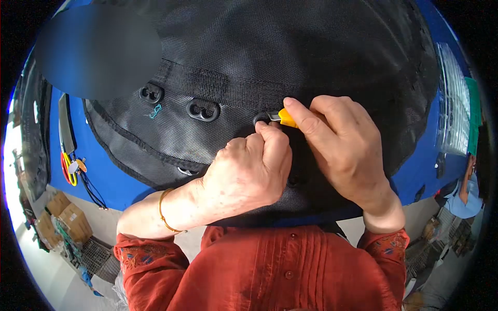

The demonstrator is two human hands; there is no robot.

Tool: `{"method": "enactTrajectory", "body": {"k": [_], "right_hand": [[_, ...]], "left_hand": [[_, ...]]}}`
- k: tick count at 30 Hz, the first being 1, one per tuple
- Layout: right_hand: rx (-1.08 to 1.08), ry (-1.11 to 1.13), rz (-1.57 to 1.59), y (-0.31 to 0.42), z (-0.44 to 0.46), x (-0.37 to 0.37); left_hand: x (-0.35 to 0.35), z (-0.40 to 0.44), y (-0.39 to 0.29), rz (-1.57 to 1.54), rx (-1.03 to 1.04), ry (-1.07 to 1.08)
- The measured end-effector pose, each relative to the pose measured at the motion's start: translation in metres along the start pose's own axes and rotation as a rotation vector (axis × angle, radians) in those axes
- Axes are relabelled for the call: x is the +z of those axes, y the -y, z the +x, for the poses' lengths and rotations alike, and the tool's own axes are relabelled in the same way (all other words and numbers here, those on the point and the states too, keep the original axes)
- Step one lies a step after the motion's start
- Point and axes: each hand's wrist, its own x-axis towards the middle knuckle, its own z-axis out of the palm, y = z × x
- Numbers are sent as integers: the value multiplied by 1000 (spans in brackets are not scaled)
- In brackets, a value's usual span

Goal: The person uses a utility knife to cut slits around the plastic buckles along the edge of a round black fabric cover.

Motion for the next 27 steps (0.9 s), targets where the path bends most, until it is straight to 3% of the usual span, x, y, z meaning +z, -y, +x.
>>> {"method": "enactTrajectory", "body": {"k": [13, 27], "right_hand": [[-124, -135, -96, -7, 0, 20], [93, -162, 15, 5, -1, 21]], "left_hand": [[7, 2, 3, -27, 14, -129], [9, 0, 5, -14, 25, -134]]}}
